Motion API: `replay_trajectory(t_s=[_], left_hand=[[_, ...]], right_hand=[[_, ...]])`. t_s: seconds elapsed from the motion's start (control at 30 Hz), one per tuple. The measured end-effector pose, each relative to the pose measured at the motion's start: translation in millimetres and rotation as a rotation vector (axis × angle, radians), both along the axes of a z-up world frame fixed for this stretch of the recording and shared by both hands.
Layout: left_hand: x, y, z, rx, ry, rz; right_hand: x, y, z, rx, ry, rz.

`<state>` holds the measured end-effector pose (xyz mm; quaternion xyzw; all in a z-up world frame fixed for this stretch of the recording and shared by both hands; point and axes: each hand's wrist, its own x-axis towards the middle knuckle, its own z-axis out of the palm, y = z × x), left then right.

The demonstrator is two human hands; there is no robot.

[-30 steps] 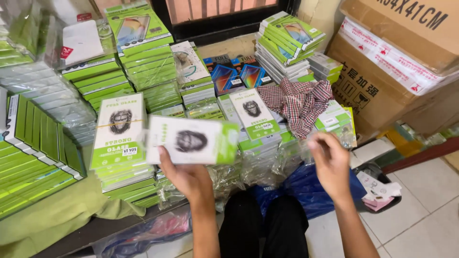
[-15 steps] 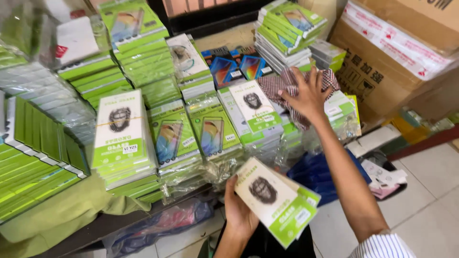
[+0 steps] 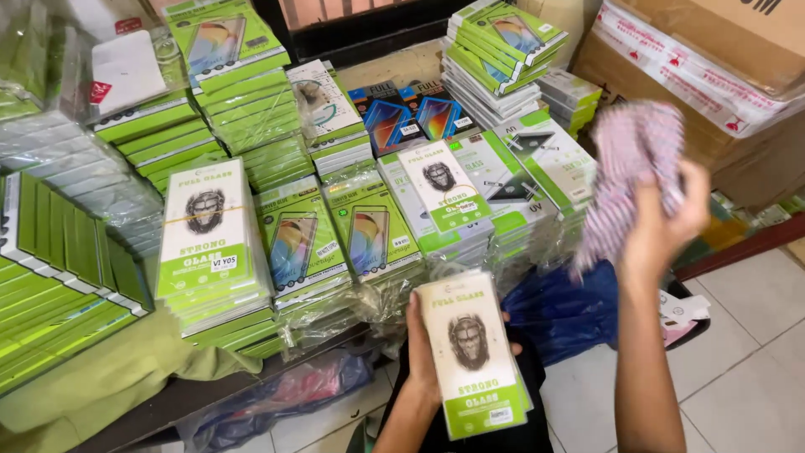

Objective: Wiping down and organizing stacks of screen protector packages in a stockroom.

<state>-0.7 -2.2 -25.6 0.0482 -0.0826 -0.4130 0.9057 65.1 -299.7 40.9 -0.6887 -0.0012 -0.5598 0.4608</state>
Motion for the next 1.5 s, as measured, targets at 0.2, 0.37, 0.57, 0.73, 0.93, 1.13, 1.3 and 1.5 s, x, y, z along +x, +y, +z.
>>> replay_trajectory(t_s=[0.2,0.37,0.57,0.73,0.93,1.13,1.3,1.5], left_hand=[[50,-5,30,0.086,-0.021,0.137],[187,-6,63,0.391,-0.186,0.506],[336,-17,-5,0.598,-0.179,0.537],[330,-1,33,0.816,-0.122,0.508],[287,37,65,1.024,-0.256,0.714],[109,20,66,1.104,-0.514,0.779],[10,-12,0,0.589,-0.018,0.147],[-85,-6,-141,0.796,0.183,0.033]], right_hand=[[-115,21,10,0.218,-0.010,0.099],[-122,8,-8,0.400,-0.012,0.204],[-112,21,-21,0.358,0.170,0.154],[-103,41,-11,0.352,0.275,0.223],[-96,63,0,0.385,0.187,0.188],[-117,123,-8,-0.276,0.272,-0.141],[-163,189,-44,-0.693,0.540,0.322],[-177,165,-144,-0.709,0.719,0.084]])
